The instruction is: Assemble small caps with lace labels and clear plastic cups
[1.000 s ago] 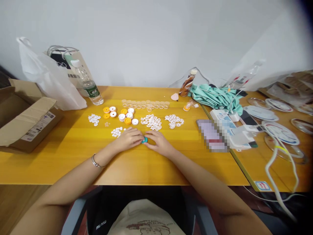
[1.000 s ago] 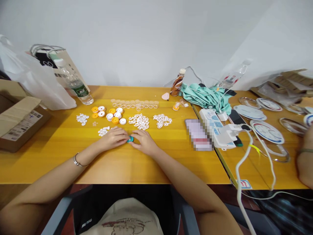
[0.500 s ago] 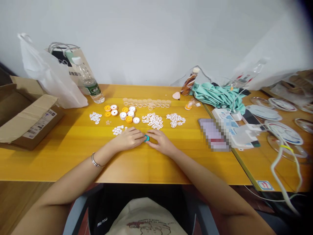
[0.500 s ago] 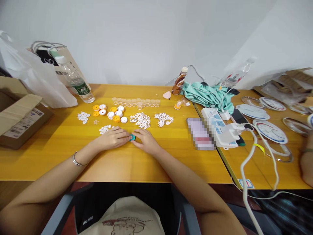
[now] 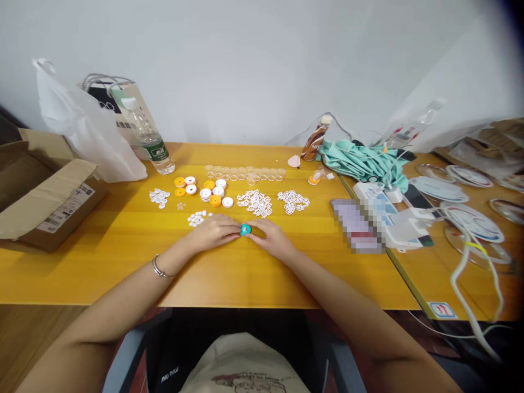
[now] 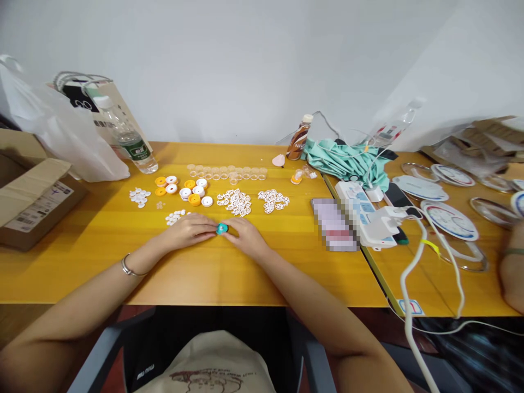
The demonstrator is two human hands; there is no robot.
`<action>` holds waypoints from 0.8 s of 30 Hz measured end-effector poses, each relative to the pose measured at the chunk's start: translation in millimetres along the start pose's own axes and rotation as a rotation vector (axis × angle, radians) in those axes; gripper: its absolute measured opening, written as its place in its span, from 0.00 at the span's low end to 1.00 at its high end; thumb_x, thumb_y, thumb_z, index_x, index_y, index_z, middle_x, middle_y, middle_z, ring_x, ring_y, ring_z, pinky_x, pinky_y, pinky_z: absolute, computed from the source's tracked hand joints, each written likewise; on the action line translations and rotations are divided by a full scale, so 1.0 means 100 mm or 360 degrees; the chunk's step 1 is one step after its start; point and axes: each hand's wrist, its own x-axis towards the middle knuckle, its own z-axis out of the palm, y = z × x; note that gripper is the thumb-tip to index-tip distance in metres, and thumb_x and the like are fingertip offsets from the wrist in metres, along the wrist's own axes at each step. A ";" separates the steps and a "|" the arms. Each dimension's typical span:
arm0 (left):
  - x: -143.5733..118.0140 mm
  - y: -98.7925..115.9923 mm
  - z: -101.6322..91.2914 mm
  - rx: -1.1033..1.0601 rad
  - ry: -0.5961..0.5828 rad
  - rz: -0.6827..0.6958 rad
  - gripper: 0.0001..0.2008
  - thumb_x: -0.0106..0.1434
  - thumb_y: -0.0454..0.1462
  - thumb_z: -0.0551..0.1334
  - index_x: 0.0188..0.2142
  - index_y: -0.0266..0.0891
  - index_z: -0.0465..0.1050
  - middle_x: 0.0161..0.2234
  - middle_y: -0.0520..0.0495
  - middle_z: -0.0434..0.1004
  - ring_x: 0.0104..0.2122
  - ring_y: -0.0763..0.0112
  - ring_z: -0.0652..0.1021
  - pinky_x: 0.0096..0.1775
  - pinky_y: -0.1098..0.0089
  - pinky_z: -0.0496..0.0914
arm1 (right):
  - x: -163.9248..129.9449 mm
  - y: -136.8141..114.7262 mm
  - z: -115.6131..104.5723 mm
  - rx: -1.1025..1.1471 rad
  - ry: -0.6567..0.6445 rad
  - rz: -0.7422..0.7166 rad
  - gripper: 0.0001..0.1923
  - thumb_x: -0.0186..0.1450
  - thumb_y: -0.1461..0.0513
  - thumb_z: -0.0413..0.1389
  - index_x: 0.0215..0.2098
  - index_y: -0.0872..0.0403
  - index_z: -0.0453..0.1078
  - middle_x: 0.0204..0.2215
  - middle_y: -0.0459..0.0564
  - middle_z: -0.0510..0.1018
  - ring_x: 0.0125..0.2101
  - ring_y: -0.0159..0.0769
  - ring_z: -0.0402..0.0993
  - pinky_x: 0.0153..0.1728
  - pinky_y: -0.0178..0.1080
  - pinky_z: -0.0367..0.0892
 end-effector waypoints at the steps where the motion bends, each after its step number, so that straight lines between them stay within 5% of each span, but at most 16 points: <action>1: 0.00 0.00 0.02 0.0009 0.0019 -0.0012 0.11 0.65 0.38 0.56 0.43 0.39 0.74 0.41 0.42 0.78 0.40 0.68 0.78 0.42 0.67 0.71 | 0.00 0.01 0.00 0.0003 0.0015 0.0016 0.12 0.63 0.59 0.54 0.45 0.50 0.70 0.42 0.50 0.78 0.43 0.38 0.74 0.46 0.43 0.68; 24: 0.09 -0.02 0.10 0.0151 0.0172 -0.0109 0.10 0.65 0.37 0.56 0.42 0.39 0.73 0.36 0.44 0.80 0.34 0.69 0.78 0.37 0.69 0.68 | 0.06 0.05 0.03 -0.0088 0.0109 0.0018 0.09 0.63 0.61 0.56 0.41 0.49 0.74 0.41 0.48 0.80 0.42 0.38 0.76 0.46 0.43 0.69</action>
